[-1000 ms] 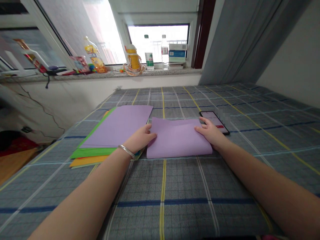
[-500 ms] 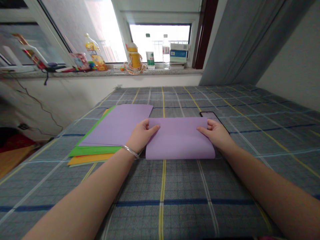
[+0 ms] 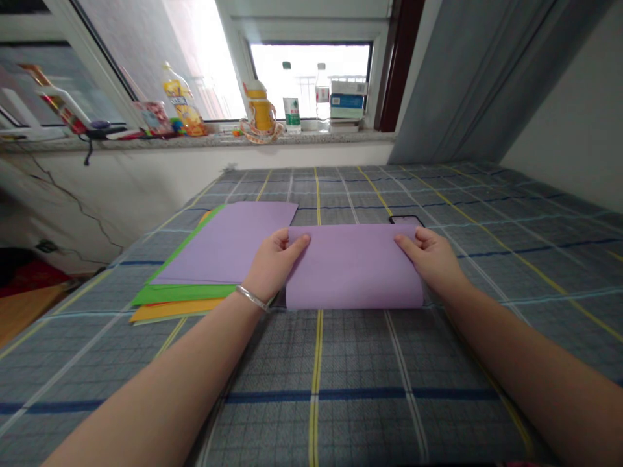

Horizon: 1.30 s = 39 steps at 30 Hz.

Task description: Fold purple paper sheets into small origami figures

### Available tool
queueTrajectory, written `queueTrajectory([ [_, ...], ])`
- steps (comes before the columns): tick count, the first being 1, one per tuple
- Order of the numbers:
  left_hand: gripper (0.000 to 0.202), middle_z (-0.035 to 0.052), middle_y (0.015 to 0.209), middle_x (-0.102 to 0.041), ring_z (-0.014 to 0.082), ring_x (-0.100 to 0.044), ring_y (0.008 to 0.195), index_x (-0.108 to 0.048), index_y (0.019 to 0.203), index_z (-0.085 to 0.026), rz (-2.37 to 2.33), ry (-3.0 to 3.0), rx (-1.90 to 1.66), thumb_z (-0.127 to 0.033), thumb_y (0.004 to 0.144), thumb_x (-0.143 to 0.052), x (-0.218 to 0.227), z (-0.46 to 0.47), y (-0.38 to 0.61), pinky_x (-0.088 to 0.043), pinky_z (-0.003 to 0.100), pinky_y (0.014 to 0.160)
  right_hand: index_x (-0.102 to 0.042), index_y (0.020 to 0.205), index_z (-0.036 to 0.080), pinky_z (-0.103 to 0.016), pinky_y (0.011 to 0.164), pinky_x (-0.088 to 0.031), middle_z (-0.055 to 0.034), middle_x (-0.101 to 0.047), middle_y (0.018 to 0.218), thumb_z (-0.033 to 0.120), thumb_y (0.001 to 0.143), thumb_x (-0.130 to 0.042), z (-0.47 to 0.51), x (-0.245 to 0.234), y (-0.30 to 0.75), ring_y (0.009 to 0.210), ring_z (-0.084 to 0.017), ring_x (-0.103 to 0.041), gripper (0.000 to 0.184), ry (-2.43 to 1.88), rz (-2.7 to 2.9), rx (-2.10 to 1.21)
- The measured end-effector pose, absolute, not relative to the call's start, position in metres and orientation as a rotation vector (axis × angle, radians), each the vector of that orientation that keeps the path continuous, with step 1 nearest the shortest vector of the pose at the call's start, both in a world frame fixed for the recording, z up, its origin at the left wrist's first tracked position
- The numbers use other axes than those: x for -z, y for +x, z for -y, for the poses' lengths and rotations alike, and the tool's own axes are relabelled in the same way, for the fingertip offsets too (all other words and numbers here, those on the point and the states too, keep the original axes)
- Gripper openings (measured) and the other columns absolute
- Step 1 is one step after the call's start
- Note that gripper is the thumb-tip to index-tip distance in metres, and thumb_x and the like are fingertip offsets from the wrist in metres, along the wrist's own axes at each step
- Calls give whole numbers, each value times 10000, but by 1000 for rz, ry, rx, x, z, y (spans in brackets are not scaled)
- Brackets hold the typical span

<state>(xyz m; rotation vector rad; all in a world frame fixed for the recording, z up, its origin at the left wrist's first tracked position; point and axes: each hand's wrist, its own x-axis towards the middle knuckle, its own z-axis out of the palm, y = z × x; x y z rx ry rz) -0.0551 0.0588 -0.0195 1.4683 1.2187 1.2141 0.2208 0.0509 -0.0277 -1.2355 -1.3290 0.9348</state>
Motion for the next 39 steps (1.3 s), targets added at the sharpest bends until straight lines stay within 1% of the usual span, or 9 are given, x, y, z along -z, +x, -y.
queueTrajectory([
  [3,383,4,767,-660,155,-585,654,-614,894,-167,-1213,1490,-1224,-517,749,-671,20,-58,-54,-452,248,571,-534,749,246,-253,459,-399,19,-640,647,479,722,-678,-51,27,221,539,-150,-574,275,-1218,1346,-842],
  [12,367,-14,690,-616,155,-579,606,-524,848,-199,-1260,1488,-1260,-519,737,-667,16,-53,-50,-414,239,510,-515,731,246,-258,431,-321,33,-544,549,496,764,-618,-49,27,224,455,-133,-460,273,-1270,1348,-834],
  [20,388,-10,683,-602,151,-557,606,-553,899,-198,-1310,1531,-1298,-533,739,-666,18,-54,-52,-394,239,513,-543,733,238,-255,434,-270,38,-513,552,472,808,-598,-51,30,228,454,-119,-416,252,-1259,1378,-760],
  [22,380,-24,659,-577,136,-531,567,-554,969,-208,-1286,1534,-1318,-498,751,-666,17,-53,-51,-376,231,501,-546,735,237,-255,437,-270,36,-510,553,472,803,-606,-51,30,229,459,-121,-417,251,-1257,1392,-735],
  [24,437,-48,615,-527,118,-482,511,-533,1107,-238,-1265,1552,-1345,-460,758,-671,15,-52,-50,-340,221,480,-571,794,244,-254,445,-286,42,-499,552,461,785,-631,-51,30,228,465,-123,-419,225,-1240,1392,-700],
  [26,512,-57,595,-485,107,-435,482,-499,1213,-269,-1266,1589,-1361,-439,762,-674,13,-50,-50,-311,217,473,-604,934,262,-251,447,-281,67,-426,520,433,769,-658,-50,28,227,450,-117,-381,243,-1216,1394,-652],
  [28,480,-48,609,-476,104,-415,490,-521,1199,-273,-1270,1629,-1365,-435,770,-665,12,-49,-50,-303,220,483,-605,1068,283,-246,443,-252,91,-322,493,407,766,-669,-49,27,227,430,-108,-314,333,-1195,1407,-613],
  [30,412,-36,632,-487,107,-411,508,-552,1137,-262,-1271,1643,-1356,-441,779,-649,12,-49,-50,-306,226,496,-605,1099,286,-246,441,-236,95,-285,490,401,772,-664,-49,26,226,424,-103,-287,352,-1190,1423,-612],
  [39,358,-47,621,-396,111,-352,522,-562,1066,-243,-1321,1694,-1384,-422,768,-647,15,-51,-50,-285,235,514,-626,944,276,-258,462,-323,49,-471,543,428,744,-686,-50,28,227,490,-132,-456,259,-1198,1397,-595],
])
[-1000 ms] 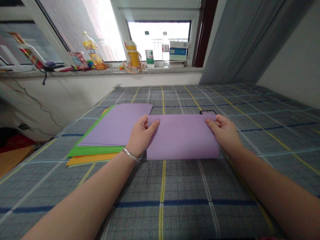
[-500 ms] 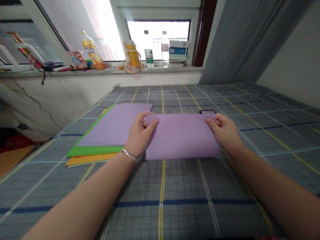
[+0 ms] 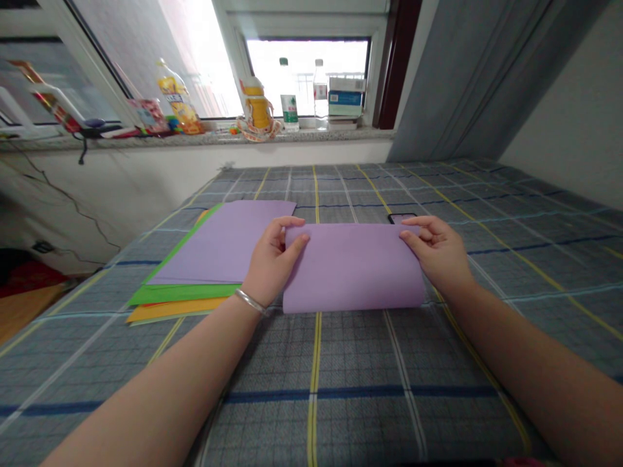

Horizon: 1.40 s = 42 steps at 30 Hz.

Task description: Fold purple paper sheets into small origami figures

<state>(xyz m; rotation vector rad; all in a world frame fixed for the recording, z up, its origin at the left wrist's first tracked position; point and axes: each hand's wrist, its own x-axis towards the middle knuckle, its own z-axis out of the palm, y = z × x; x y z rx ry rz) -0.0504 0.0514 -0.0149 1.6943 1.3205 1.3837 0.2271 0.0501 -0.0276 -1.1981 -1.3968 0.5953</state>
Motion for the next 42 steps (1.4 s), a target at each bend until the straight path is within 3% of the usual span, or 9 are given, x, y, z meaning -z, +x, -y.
queueTrajectory([
  [5,315,-54,617,-399,102,-351,522,-557,1047,-226,-1280,1704,-1388,-379,784,-639,16,-53,-51,-283,225,499,-636,918,267,-255,459,-321,48,-465,530,430,743,-688,-49,27,228,485,-131,-442,244,-1212,1402,-583],
  [11,319,-62,577,-380,95,-348,503,-620,1017,-216,-1360,1719,-1354,-381,749,-676,19,-57,-54,-262,222,486,-658,996,279,-253,445,-256,76,-351,488,428,761,-671,-52,30,229,436,-113,-341,279,-1232,1419,-547],
  [20,295,-78,538,-314,84,-291,474,-642,977,-210,-1414,1756,-1310,-370,734,-691,19,-58,-55,-232,221,470,-684,962,247,-246,437,-294,31,-551,560,418,763,-662,-54,32,230,475,-122,-440,264,-1302,1414,-635],
  [30,334,-88,529,-284,81,-260,460,-625,989,-206,-1428,1690,-1292,-378,711,-689,17,-55,-51,-207,218,450,-682,936,241,-247,443,-262,75,-379,470,406,771,-661,-56,32,232,443,-108,-343,235,-1359,1490,-510],
  [42,266,-80,530,-316,76,-275,475,-686,956,-183,-1451,1759,-1267,-345,748,-662,18,-58,-53,-213,211,454,-666,934,218,-242,462,-270,89,-350,478,408,767,-653,-61,38,232,446,-100,-335,254,-1357,1525,-487],
])
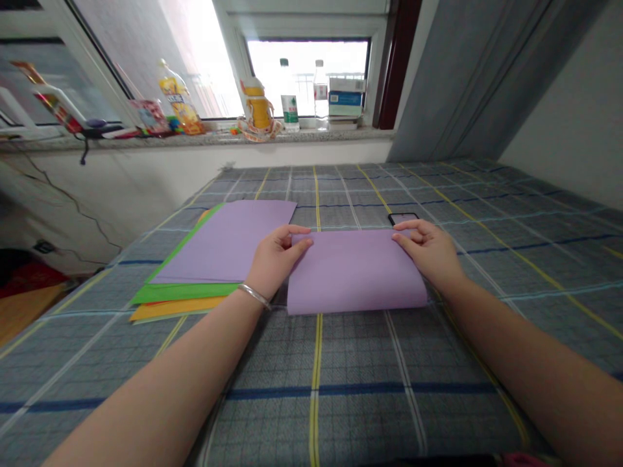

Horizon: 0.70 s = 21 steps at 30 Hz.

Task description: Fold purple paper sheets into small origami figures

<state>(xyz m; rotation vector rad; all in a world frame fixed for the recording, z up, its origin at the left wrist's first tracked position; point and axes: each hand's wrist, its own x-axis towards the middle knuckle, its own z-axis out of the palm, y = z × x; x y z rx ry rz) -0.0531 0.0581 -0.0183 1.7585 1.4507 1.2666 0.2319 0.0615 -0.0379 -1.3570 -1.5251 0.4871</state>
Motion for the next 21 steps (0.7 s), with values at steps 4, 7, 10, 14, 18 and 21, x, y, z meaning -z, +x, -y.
queueTrajectory([
  [4,278,-76,530,-356,80,-304,474,-695,964,-185,-1507,1787,-1218,-355,746,-667,21,-63,-57,-231,214,458,-669,936,217,-250,492,-317,58,-482,537,414,763,-657,-66,40,232,499,-121,-458,263,-1399,1581,-452],
  [7,287,-61,555,-430,93,-381,505,-705,969,-195,-1573,1901,-1132,-379,750,-674,26,-72,-62,-285,220,496,-690,933,215,-264,546,-368,27,-585,620,383,768,-658,-72,37,231,563,-137,-530,237,-1468,1707,-343],
  [10,285,-31,619,-545,121,-488,576,-719,978,-205,-1705,2036,-983,-380,757,-681,29,-84,-67,-355,239,565,-714,919,213,-270,587,-399,11,-635,659,303,771,-661,-81,33,228,605,-148,-567,181,-1569,1862,-277],
  [14,270,7,723,-652,154,-576,666,-726,1006,-199,-1762,2075,-741,-331,776,-675,34,-95,-70,-425,262,654,-732,944,219,-282,669,-442,-13,-699,729,259,799,-642,-92,33,224,695,-172,-630,175,-1671,2045,-220],
  [18,267,25,796,-694,174,-618,732,-726,1030,-207,-1778,2083,-658,-315,793,-663,41,-102,-69,-459,281,722,-739,973,216,-301,735,-466,-40,-735,818,249,821,-623,-97,35,221,780,-200,-661,195,-1694,2156,-119],
  [21,252,29,837,-706,186,-632,779,-725,1030,-221,-1774,2137,-639,-296,801,-652,45,-106,-66,-472,294,762,-742,984,212,-310,757,-472,-49,-743,858,242,831,-614,-102,35,220,814,-211,-668,201,-1702,2203,-76],
])
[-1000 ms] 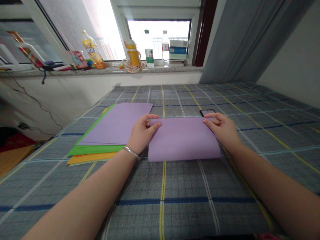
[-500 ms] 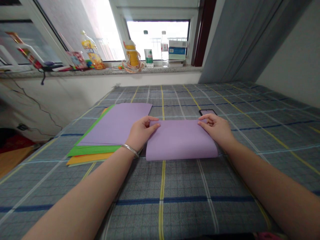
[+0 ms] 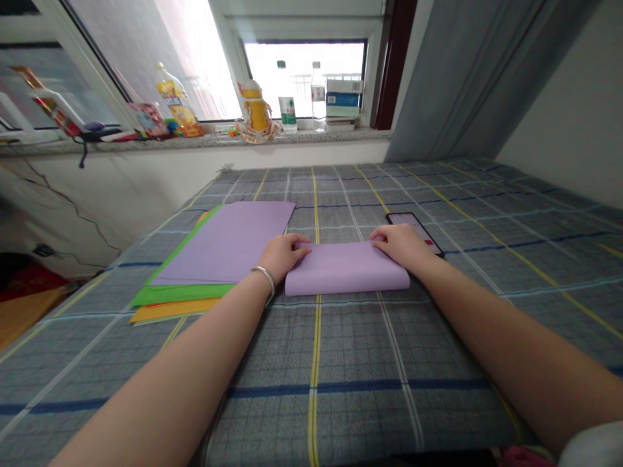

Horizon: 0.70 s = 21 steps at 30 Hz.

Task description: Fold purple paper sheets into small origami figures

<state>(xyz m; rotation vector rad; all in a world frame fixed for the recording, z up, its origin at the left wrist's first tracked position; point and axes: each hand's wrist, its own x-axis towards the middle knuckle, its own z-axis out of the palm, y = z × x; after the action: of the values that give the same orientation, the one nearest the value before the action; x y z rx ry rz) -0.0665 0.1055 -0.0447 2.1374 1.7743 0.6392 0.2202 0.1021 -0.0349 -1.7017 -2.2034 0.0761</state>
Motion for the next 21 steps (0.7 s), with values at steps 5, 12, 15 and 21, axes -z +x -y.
queueTrajectory([
  [5,214,40,853,-707,199,-637,810,-721,994,-209,-1772,2191,-556,-269,807,-636,47,-110,-64,-483,312,776,-754,944,204,-305,759,-475,-57,-744,869,258,809,-662,-111,34,220,824,-214,-665,172,-1754,2259,-106],
  [12,216,66,933,-653,210,-619,902,-709,1008,-182,-1755,2356,-460,-254,828,-612,47,-111,-65,-486,331,862,-749,963,206,-301,784,-476,-54,-743,912,246,823,-640,-115,35,223,842,-203,-663,182,-1771,2314,-162],
  [15,241,84,1036,-609,207,-603,974,-692,1050,-172,-1677,2473,-469,-233,845,-580,50,-112,-66,-472,329,926,-749,969,199,-302,792,-477,-61,-736,924,233,823,-632,-117,37,223,847,-205,-659,190,-1757,2352,-129],
  [21,293,73,1129,-586,210,-551,1053,-661,1130,-225,-1509,2784,-483,-195,881,-508,55,-112,-67,-442,364,981,-744,987,181,-334,866,-466,-94,-709,1017,200,835,-581,-118,42,223,934,-229,-639,225,-1688,2408,-37],
])
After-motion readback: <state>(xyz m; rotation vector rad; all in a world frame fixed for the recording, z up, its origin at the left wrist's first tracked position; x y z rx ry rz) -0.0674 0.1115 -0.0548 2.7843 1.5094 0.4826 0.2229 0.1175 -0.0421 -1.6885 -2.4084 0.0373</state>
